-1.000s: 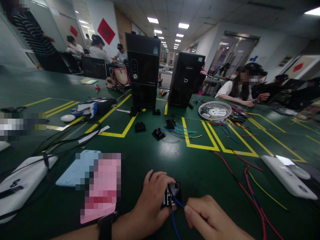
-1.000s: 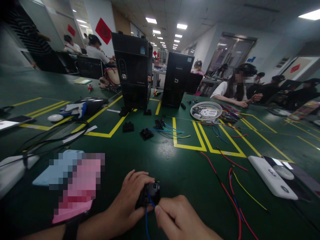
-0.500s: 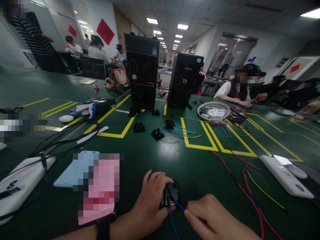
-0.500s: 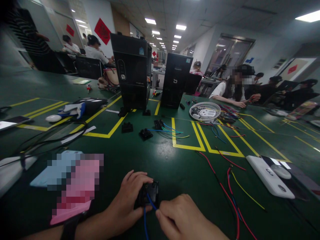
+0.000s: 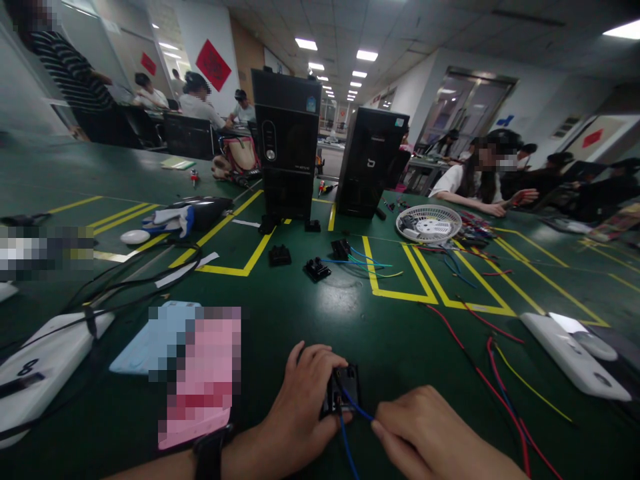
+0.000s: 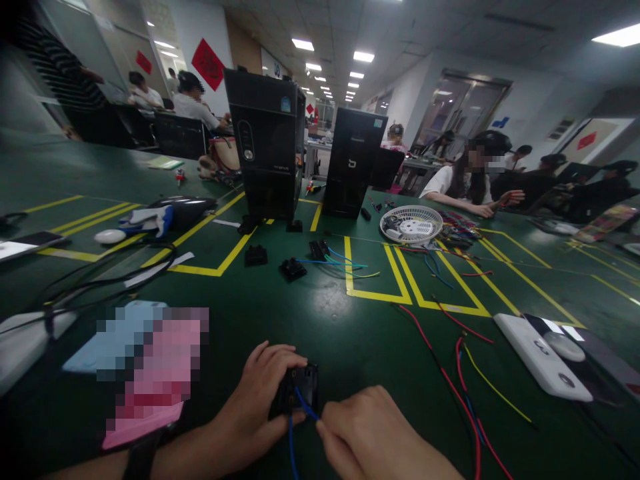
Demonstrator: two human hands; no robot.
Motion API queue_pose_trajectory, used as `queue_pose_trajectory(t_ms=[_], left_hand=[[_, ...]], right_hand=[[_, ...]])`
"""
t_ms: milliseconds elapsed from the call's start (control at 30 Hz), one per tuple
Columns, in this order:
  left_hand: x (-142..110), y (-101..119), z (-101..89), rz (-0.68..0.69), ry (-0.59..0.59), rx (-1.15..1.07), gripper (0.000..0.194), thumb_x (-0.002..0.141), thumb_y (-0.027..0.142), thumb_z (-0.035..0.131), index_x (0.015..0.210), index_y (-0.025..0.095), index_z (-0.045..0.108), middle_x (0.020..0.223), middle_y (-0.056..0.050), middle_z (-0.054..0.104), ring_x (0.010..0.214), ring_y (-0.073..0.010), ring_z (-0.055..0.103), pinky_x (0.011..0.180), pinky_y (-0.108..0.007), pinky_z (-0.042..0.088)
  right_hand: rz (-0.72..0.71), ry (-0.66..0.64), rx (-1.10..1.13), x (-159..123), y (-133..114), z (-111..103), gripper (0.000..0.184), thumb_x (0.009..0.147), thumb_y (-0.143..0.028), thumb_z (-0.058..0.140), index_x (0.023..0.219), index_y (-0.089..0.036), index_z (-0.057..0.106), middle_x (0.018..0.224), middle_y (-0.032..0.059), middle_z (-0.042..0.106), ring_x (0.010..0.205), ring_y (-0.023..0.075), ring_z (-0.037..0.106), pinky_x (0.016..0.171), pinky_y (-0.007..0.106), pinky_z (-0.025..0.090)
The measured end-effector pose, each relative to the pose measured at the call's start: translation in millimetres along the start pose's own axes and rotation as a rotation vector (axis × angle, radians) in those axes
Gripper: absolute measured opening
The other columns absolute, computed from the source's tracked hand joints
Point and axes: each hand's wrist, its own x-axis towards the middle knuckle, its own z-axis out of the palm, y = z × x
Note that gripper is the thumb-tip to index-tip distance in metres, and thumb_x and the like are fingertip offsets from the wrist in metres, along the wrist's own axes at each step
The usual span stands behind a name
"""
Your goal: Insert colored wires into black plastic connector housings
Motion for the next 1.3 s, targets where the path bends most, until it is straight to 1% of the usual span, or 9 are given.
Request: queue_pose_trajectory(t_ms=[133, 333, 400, 633, 800, 900, 1100, 1200, 1300], left_hand=[[0.3, 0.2, -0.2, 0.003, -0.009, 0.001, 0.054, 0.066, 0.01, 0.063, 0.115, 0.027, 0.046, 0.118, -0.002, 0.058, 0.122, -0.0271, 0.044, 0.11, -0.054, 0.016], [0.9, 1.5, -1.6, 0.001, -0.016, 0.004, 0.056, 0.065, 0.008, 0.061, 0.115, 0.026, 0.047, 0.117, -0.002, 0.058, 0.123, -0.0271, 0.044, 0.11, -0.054, 0.016], [1.3, 1.2, -1.0, -0.005, -0.01, -0.002, 0.052, 0.067, 0.011, 0.064, 0.114, 0.026, 0.047, 0.117, -0.002, 0.058, 0.122, -0.0276, 0.044, 0.11, -0.055, 0.017], [0.3, 0.6, -0.8, -0.004, -0.001, -0.005, 0.054, 0.066, 0.01, 0.063, 0.114, 0.026, 0.047, 0.116, -0.002, 0.059, 0.122, -0.0271, 0.045, 0.111, -0.054, 0.016], [-0.1, 0.5, -1.4, -0.006, -0.01, -0.012, 0.055, 0.064, 0.009, 0.062, 0.114, 0.026, 0.048, 0.116, -0.002, 0.059, 0.123, -0.0278, 0.044, 0.111, -0.055, 0.016], [0.2, -0.2, -0.4, -0.013, -0.001, -0.018, 0.053, 0.066, 0.012, 0.066, 0.114, 0.026, 0.048, 0.117, -0.003, 0.059, 0.122, -0.028, 0.045, 0.11, -0.055, 0.016], [0.0, -2.0, 0.8, -0.006, 0.004, -0.011, 0.053, 0.066, 0.012, 0.065, 0.114, 0.026, 0.048, 0.116, -0.003, 0.059, 0.122, -0.0279, 0.045, 0.11, -0.055, 0.017], [-0.4, -2.7, 0.9, 0.006, 0.008, -0.002, 0.055, 0.064, 0.011, 0.062, 0.115, 0.025, 0.048, 0.117, -0.004, 0.059, 0.122, -0.0288, 0.045, 0.109, -0.056, 0.018], [0.1, -2.8, 0.7, -0.003, 0.01, -0.003, 0.054, 0.065, 0.012, 0.063, 0.114, 0.025, 0.048, 0.116, -0.005, 0.059, 0.121, -0.0299, 0.046, 0.109, -0.057, 0.019]], right_hand=[[-0.071, 0.121, 0.058, -0.6, -1.1, 9.4, 0.03, 0.095, -0.017, 0.036, 0.07, -0.02, 0.051, 0.062, -0.0018, 0.06, 0.057, 0.0115, 0.057, 0.057, 0.028, 0.03], [-0.052, -0.012, -0.054, 9.5, -5.8, 14.5, 0.018, 0.086, -0.013, 0.051, 0.07, -0.019, 0.056, 0.064, -0.0025, 0.066, 0.054, 0.0119, 0.06, 0.053, 0.031, 0.027], [-0.035, 0.001, -0.081, 7.6, -3.0, 11.5, 0.018, 0.085, -0.014, 0.05, 0.07, -0.02, 0.056, 0.062, -0.0018, 0.066, 0.053, 0.0124, 0.06, 0.052, 0.032, 0.025], [-0.14, 0.32, -0.036, 5.3, -1.6, 21.7, 0.032, 0.089, -0.014, 0.034, 0.064, -0.019, 0.053, 0.055, -0.0004, 0.058, 0.048, 0.011, 0.052, 0.052, 0.031, 0.025], [-0.108, 0.145, -0.072, 11.1, -4.2, 26.2, 0.018, 0.077, -0.01, 0.048, 0.063, -0.02, 0.054, 0.056, -0.0024, 0.063, 0.048, 0.0113, 0.056, 0.05, 0.031, 0.024], [-0.048, 0.109, -0.097, 7.1, -1.8, 18.4, 0.019, 0.08, -0.012, 0.05, 0.063, -0.02, 0.055, 0.056, -0.0026, 0.062, 0.048, 0.0117, 0.057, 0.05, 0.032, 0.023], [-0.128, 0.454, -0.089, 4.7, 0.1, 25.7, 0.033, 0.088, -0.012, 0.035, 0.062, -0.018, 0.053, 0.054, -0.0012, 0.057, 0.046, 0.0112, 0.052, 0.052, 0.031, 0.026], [-0.213, 0.387, -0.097, 9.5, -1.8, 35.1, 0.03, 0.086, -0.012, 0.038, 0.062, -0.019, 0.053, 0.054, -0.0019, 0.058, 0.045, 0.0111, 0.052, 0.05, 0.031, 0.024], [-0.15, 0.205, -0.11, 10.5, -2.4, 31.8, 0.023, 0.084, -0.012, 0.046, 0.064, -0.019, 0.055, 0.057, -0.0026, 0.062, 0.048, 0.0114, 0.057, 0.05, 0.031, 0.024]])
